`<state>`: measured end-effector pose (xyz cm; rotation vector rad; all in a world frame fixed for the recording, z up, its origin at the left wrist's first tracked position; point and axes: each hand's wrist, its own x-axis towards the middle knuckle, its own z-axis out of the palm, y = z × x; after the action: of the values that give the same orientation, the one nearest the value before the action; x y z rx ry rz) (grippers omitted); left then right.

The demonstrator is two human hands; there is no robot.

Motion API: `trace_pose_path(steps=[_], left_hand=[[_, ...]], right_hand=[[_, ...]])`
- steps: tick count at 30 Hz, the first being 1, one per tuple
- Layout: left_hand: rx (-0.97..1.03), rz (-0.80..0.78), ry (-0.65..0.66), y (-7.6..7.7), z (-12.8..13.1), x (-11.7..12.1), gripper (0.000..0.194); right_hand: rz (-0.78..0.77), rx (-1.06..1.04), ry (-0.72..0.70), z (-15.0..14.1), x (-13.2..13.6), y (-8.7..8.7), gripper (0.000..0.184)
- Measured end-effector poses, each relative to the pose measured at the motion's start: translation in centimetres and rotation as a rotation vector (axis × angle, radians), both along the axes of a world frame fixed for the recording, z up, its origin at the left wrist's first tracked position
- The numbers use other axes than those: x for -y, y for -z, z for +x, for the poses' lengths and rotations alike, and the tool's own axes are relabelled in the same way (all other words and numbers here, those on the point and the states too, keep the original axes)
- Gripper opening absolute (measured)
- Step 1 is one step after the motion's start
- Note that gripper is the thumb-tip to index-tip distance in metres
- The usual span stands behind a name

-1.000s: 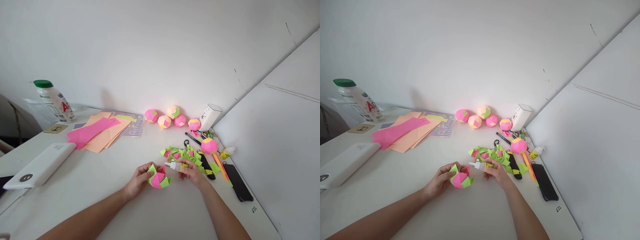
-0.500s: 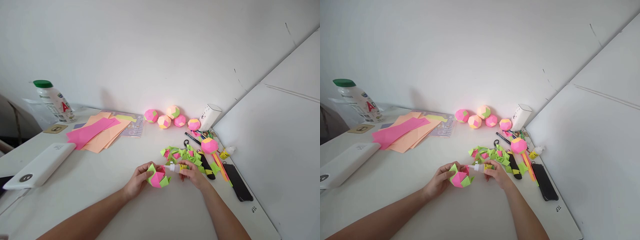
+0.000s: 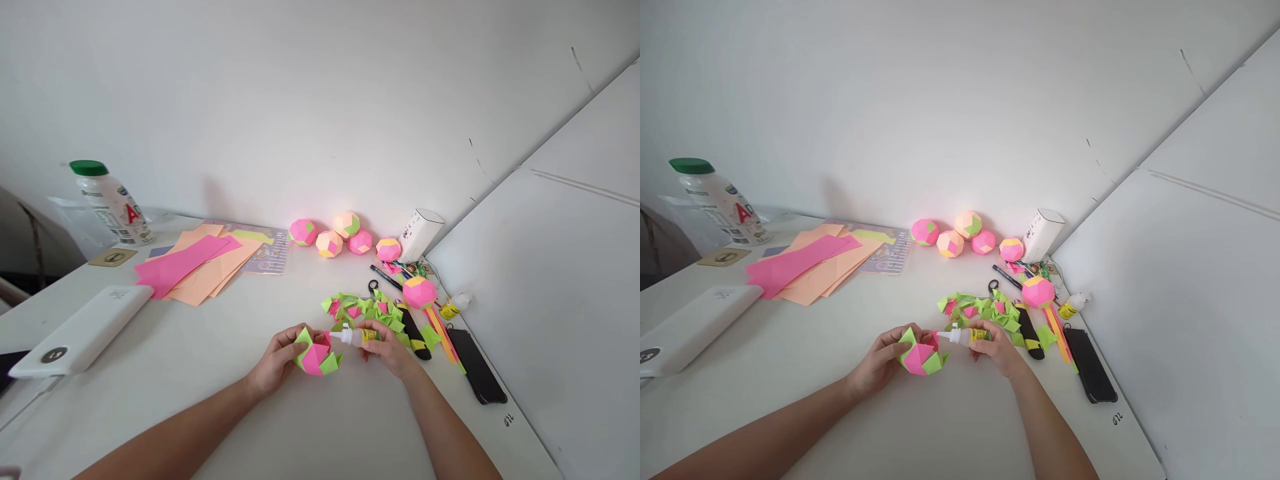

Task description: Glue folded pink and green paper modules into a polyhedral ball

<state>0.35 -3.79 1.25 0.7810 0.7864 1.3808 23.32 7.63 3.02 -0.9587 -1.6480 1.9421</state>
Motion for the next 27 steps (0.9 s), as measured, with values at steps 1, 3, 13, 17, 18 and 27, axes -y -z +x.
trace_pose_path(steps=[1, 3, 13, 17, 18, 27], left_hand=[[0.006, 0.003, 0.001, -0.02, 0.00, -0.01, 0.011], [0.018, 0.014, 0.002, -0.07, 0.01, -0.01, 0.011], [0.024, -0.009, 0.006, -0.28, 0.05, 0.04, 0.012], [0.018, -0.010, 0.014, -0.41, 0.08, 0.06, 0.013], [0.018, -0.007, 0.019, -0.43, 0.08, 0.07, 0.013], [0.020, 0.020, 0.047, -0.34, 0.05, 0.08, 0.013]], right_hand=[[0.005, 0.004, -0.004, 0.06, -0.04, 0.01, 0.034], [0.010, 0.010, -0.013, 0.20, -0.11, -0.01, 0.036], [0.010, 0.029, -0.014, 0.16, -0.11, -0.04, 0.039], [0.035, 0.023, 0.065, -0.29, -0.06, 0.21, 0.040], [0.036, 0.015, 0.087, -0.38, -0.08, 0.26, 0.041], [0.084, -0.045, 0.260, -0.39, -0.52, 0.64, 0.040]])
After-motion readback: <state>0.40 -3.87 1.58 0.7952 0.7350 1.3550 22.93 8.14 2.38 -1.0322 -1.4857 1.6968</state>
